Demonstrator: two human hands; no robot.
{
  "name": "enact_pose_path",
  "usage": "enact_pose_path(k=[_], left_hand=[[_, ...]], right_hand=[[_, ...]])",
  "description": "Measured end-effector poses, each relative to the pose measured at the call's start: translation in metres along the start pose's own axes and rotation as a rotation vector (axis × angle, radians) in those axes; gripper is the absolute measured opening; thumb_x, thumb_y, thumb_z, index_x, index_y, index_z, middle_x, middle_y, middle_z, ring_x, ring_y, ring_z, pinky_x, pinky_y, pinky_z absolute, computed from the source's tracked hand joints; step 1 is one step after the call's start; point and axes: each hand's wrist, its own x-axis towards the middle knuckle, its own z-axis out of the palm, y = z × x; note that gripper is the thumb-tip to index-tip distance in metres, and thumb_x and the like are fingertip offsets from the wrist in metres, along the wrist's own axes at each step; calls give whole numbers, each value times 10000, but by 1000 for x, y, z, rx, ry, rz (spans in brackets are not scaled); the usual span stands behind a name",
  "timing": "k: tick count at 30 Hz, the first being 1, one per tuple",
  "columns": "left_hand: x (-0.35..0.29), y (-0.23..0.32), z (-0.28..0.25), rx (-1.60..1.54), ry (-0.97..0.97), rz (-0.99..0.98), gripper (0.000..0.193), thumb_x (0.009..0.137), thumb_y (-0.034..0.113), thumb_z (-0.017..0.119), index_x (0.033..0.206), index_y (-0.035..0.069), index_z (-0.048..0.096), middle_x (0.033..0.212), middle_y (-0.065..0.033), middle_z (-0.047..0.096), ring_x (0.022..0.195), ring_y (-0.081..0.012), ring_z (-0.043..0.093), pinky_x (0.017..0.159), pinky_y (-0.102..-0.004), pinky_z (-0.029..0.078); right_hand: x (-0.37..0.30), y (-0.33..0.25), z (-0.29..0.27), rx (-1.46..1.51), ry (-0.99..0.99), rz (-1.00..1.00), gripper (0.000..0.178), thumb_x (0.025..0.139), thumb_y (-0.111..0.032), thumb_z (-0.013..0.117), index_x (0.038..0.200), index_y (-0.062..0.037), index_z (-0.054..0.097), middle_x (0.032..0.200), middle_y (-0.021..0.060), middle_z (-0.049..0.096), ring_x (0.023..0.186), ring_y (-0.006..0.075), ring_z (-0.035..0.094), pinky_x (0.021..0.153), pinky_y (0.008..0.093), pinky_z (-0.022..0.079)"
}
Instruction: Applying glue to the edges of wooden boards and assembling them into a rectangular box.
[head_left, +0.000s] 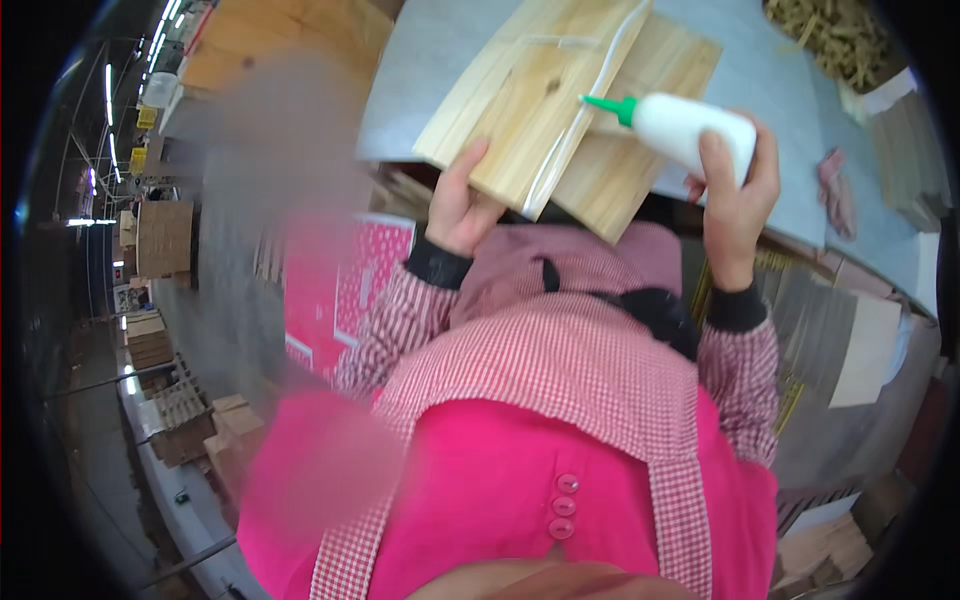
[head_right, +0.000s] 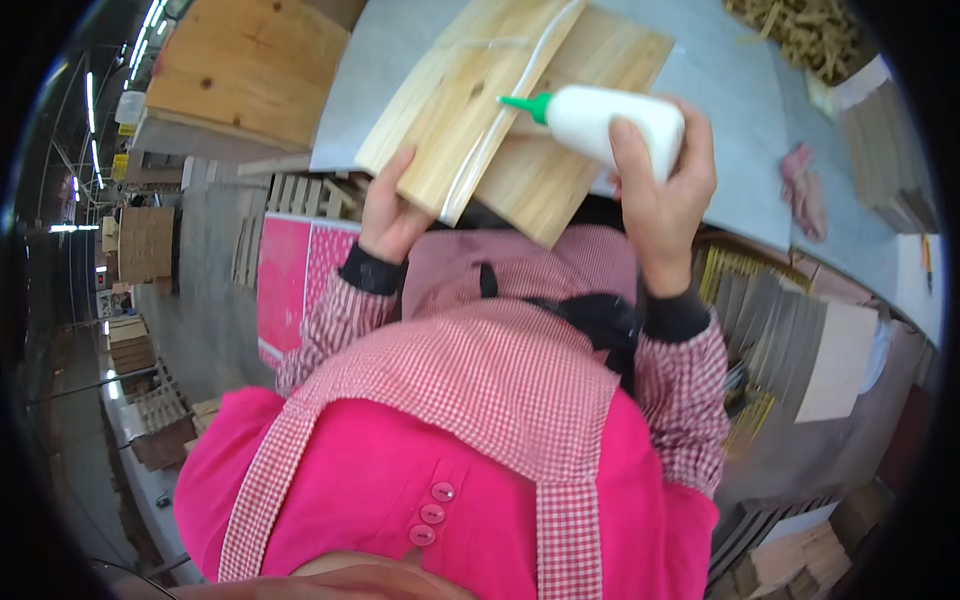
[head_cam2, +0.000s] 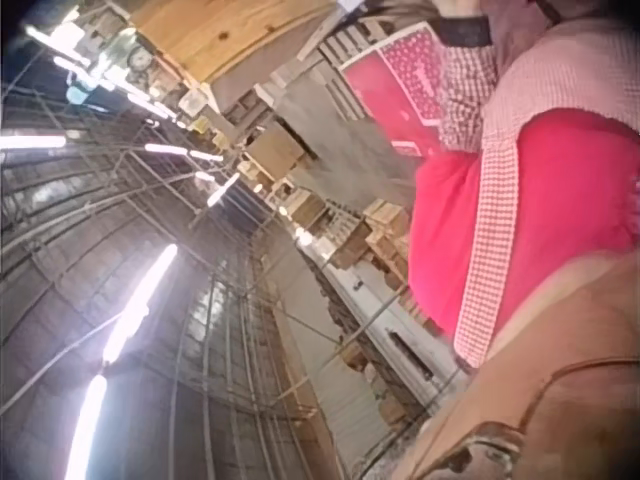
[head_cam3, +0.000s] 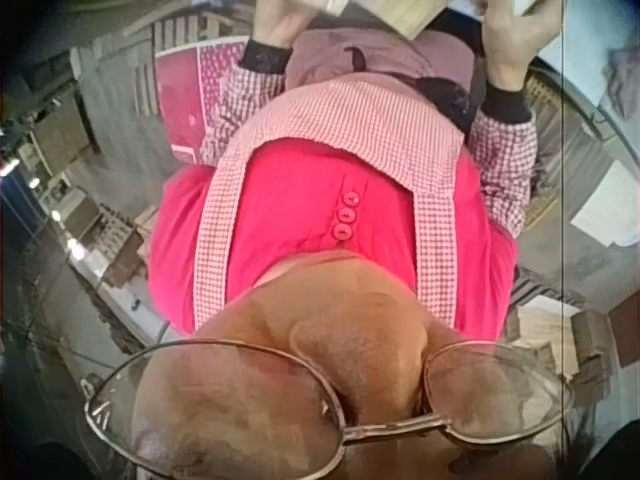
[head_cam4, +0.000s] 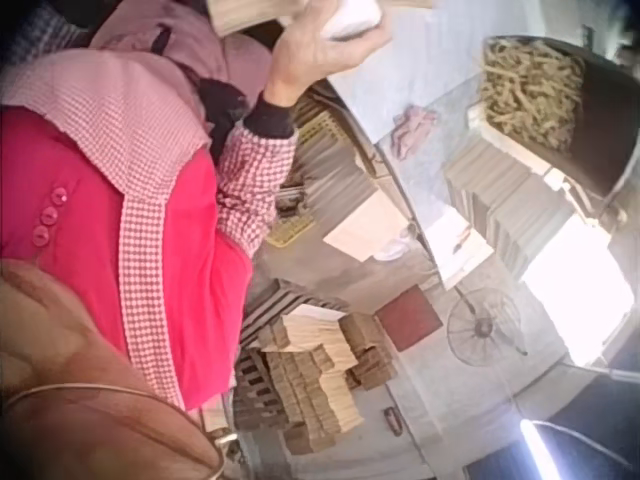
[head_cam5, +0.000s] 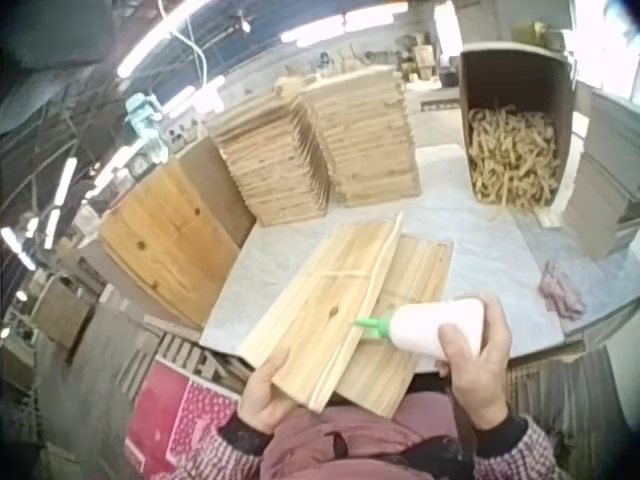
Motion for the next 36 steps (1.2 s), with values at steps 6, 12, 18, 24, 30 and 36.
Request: enact_pose_path(k=[6, 12, 18, 24, 30, 36], left_hand=[[-15, 55, 13, 88, -42, 192, 547, 957, 205, 526, 1418, -13, 329, 1388, -212, 460, 1258, -335, 483, 1063, -471, 398], [83, 157, 126, 407, -188, 464, 512, 961, 213, 527, 1389, -19, 370, 1366, -202, 487, 1235, -324, 506, 1039, -464, 429], [252, 164, 309, 54, -498, 273, 455, 919, 163, 600, 1312, -5, 447, 1287, -157, 552, 1187, -283, 534, 1005, -365, 467], [273, 136, 353, -12, -397, 216, 399, 910, 227, 643, 1184, -31, 511, 1186, -166, 587, 1131, -319, 556, 1014, -399, 464], [200, 118, 248, 68, -399, -38, 502, 869, 300, 695, 1232, -6, 533, 1091, -202, 617, 1027, -323, 615, 886, -415, 534], [56, 78, 52, 216, -59, -7, 227, 972, 166, 522, 1123, 9, 585, 1094, -101, 633, 1065, -213, 597, 953, -348, 483]], right_hand=[[33, -31, -7, 265, 232, 24, 419, 904, -275, 547, 1207, -3, 446, 957, 127, 564, 619, 177, 558, 442, 262, 418], [43, -42, -21, 397, 271, -8, 457, 891, -306, 567, 1202, -1, 428, 892, 132, 569, 568, 172, 552, 446, 262, 423], [55, -19, -22, 285, 265, 71, 458, 917, -347, 546, 1193, 6, 449, 942, 141, 568, 581, 175, 534, 461, 270, 412], [69, 5, -10, 159, 223, 178, 405, 907, -300, 604, 1155, -2, 486, 924, 110, 580, 572, 152, 544, 446, 255, 422], [92, 69, 31, -61, 115, 141, 460, 821, -288, 731, 1104, 4, 515, 912, 130, 620, 634, 193, 614, 538, 311, 512], [107, 72, 77, -254, 61, -56, 504, 776, -319, 765, 1078, 19, 545, 925, 178, 660, 776, 257, 667, 704, 359, 536]])
